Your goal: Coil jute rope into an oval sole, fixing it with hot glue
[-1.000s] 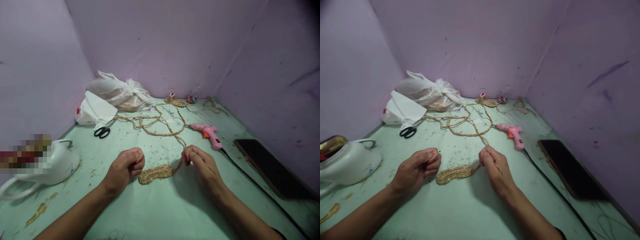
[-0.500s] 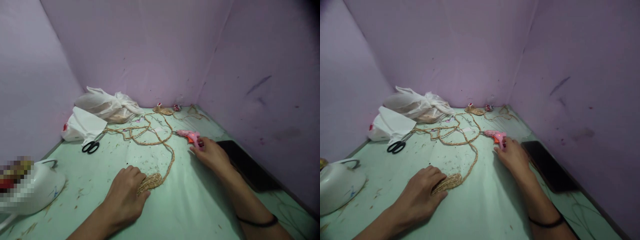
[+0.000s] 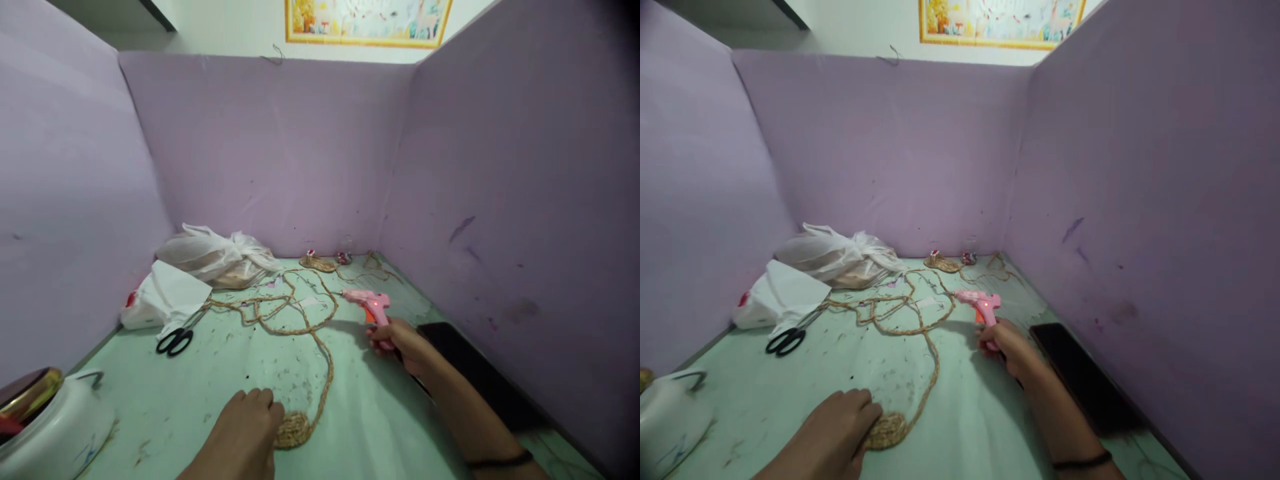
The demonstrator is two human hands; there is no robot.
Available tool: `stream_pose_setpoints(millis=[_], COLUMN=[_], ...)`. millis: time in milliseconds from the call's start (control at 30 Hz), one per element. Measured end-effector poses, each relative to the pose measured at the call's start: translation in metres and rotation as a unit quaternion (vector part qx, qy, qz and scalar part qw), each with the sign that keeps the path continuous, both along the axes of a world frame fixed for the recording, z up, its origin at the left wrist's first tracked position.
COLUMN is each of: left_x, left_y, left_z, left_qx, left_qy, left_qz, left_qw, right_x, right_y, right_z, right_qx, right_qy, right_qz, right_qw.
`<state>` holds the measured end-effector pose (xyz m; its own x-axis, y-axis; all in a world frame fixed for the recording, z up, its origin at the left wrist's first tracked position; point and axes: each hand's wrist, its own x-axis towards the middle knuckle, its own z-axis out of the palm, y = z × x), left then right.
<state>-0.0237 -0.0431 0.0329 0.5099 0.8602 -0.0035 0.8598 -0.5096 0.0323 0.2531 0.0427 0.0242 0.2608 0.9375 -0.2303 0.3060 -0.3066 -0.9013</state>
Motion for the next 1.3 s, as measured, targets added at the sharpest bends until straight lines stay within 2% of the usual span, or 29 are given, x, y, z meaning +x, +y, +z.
stream_pose_setpoints(millis=[100,167,267,333,400,567,833,1300], left_x=[-0.001,-0.009,-0.027,-0.037,-0.043,-0.037,-0.035,-0.038], left_y=[0.002,0.009,0.025,0.034,0.038,0.035,0.035,0.034], left_z=[-0.006,-0.011,-0.019,-0.023,-0.027,-0.032,-0.034,-0.039], left_qx=[0.046,0.098,0.220,0.245,0.244,0.197,0.178,0.257], left_qy=[-0.010,-0.081,-0.243,-0.311,-0.342,-0.344,-0.333,-0.287], left_qz=[0.008,0.033,0.047,0.057,0.055,0.048,0.036,-0.006], left_qw=[0.999,0.991,0.944,0.916,0.906,0.917,0.925,0.923], right_x=[-0.009,-0.014,-0.025,-0.032,-0.039,-0.043,-0.044,-0.046], right_y=[-0.019,-0.030,-0.039,-0.042,-0.046,-0.052,-0.050,-0.050], right_z=[0.008,0.010,0.008,0.005,0.004,0.006,0.009,-0.005], right_qx=[0.046,0.079,0.115,0.122,0.125,0.133,0.151,0.166], right_qy=[0.091,0.151,0.207,0.201,0.180,0.113,0.069,0.034], right_qz=[0.027,0.063,0.131,0.167,0.197,0.240,0.268,0.252], right_qw=[0.994,0.983,0.963,0.957,0.956,0.955,0.949,0.953])
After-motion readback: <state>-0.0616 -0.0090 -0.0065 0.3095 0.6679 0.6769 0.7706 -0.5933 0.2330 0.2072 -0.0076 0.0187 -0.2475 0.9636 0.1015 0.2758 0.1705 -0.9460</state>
